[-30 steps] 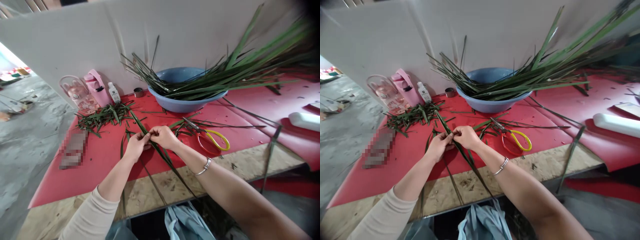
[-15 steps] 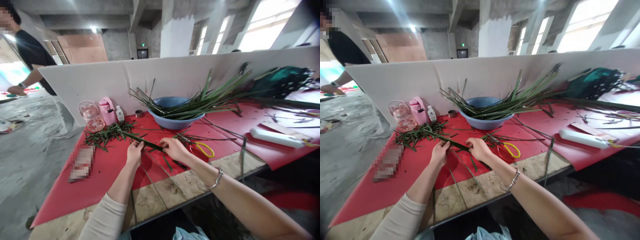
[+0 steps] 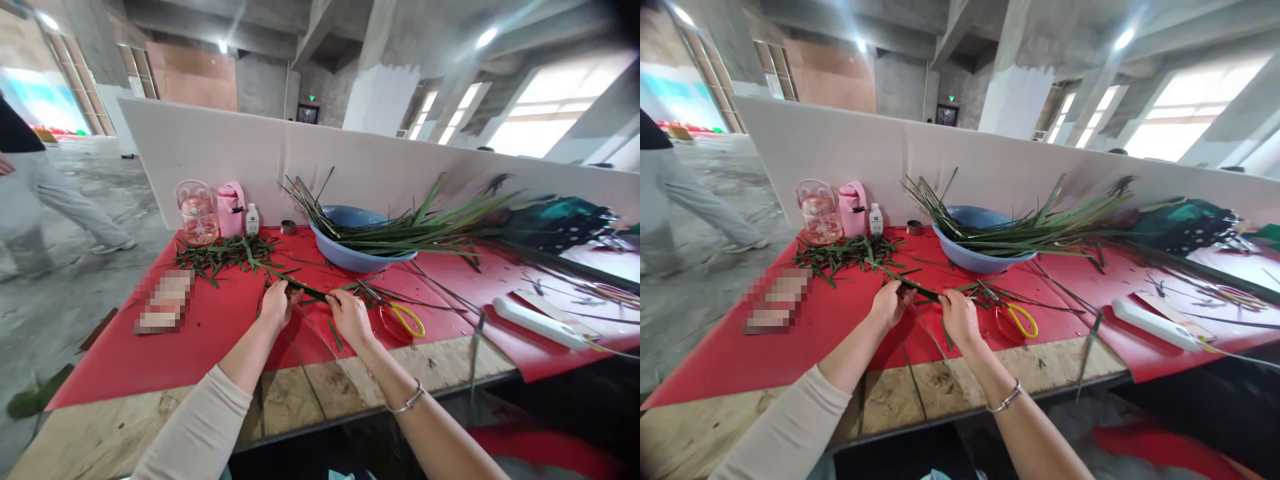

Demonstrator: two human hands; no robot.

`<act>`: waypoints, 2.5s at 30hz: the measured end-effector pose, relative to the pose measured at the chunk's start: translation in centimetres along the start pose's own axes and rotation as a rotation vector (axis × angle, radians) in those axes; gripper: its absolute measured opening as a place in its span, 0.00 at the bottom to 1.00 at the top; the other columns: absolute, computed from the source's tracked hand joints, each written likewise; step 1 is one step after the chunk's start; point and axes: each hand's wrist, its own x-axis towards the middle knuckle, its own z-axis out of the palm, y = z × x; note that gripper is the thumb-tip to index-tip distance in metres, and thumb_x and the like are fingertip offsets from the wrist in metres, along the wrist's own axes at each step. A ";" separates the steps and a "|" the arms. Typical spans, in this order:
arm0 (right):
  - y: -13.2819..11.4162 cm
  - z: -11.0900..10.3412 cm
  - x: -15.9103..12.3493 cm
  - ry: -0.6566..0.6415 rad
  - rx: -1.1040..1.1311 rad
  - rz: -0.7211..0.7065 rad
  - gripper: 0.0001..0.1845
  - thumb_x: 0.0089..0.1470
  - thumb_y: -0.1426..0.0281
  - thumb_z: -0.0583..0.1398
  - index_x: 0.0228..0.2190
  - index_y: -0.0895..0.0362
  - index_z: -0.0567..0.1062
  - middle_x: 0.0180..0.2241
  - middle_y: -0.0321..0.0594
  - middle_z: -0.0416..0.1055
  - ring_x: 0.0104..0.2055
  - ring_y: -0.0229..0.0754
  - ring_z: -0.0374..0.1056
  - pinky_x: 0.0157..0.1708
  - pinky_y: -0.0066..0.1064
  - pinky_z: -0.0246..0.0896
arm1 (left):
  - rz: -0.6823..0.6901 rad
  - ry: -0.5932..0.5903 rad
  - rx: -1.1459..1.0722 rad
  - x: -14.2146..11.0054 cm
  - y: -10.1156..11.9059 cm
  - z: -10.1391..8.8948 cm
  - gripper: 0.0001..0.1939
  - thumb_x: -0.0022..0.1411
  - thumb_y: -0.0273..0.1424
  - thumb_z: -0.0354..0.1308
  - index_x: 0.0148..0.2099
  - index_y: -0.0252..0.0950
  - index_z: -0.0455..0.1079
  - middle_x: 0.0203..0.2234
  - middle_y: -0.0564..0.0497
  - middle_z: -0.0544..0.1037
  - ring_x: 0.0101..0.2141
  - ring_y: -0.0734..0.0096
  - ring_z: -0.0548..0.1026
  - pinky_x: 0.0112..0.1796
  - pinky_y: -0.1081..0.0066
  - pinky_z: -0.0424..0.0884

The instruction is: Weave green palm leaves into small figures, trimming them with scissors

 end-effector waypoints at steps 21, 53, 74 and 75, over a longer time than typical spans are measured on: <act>3.0 -0.8 -1.7 0.023 -0.080 -0.065 0.15 0.58 0.66 0.47 0.31 0.57 0.70 0.29 0.42 0.71 0.31 0.42 0.67 0.31 0.29 0.57 | 0.073 0.017 0.071 -0.2 -0.8 -0.5 0.08 0.42 0.26 0.64 0.26 0.32 0.67 0.20 0.56 0.71 0.19 0.82 0.68 0.22 0.80 0.67; 0.3 4.9 5.4 -0.073 1.232 0.358 0.46 0.35 0.74 0.64 0.55 0.49 0.51 0.56 0.46 0.57 0.35 0.37 0.70 0.39 0.32 0.65 | -0.091 -0.222 0.615 -1.0 -1.0 -0.8 0.24 0.41 0.29 0.65 0.43 0.32 0.64 0.20 0.57 0.68 0.19 0.81 0.66 0.21 0.80 0.62; -0.4 4.0 5.0 -0.462 1.175 0.489 0.14 0.40 0.63 0.63 0.28 0.57 0.67 0.19 0.29 0.65 0.17 0.30 0.58 0.11 0.19 0.45 | 0.299 -0.227 1.220 -1.0 3.8 -2.8 0.16 0.55 0.39 0.53 0.41 0.34 0.72 0.33 0.48 0.77 0.32 0.68 0.73 0.36 0.71 0.66; -0.6 4.0 4.9 -0.485 1.219 0.468 0.15 0.39 0.63 0.63 0.28 0.57 0.67 0.19 0.29 0.65 0.16 0.30 0.58 0.11 0.20 0.44 | 0.218 -0.259 1.123 -1.0 3.4 -2.3 0.17 0.55 0.39 0.54 0.43 0.34 0.71 0.34 0.47 0.77 0.32 0.69 0.73 0.35 0.71 0.66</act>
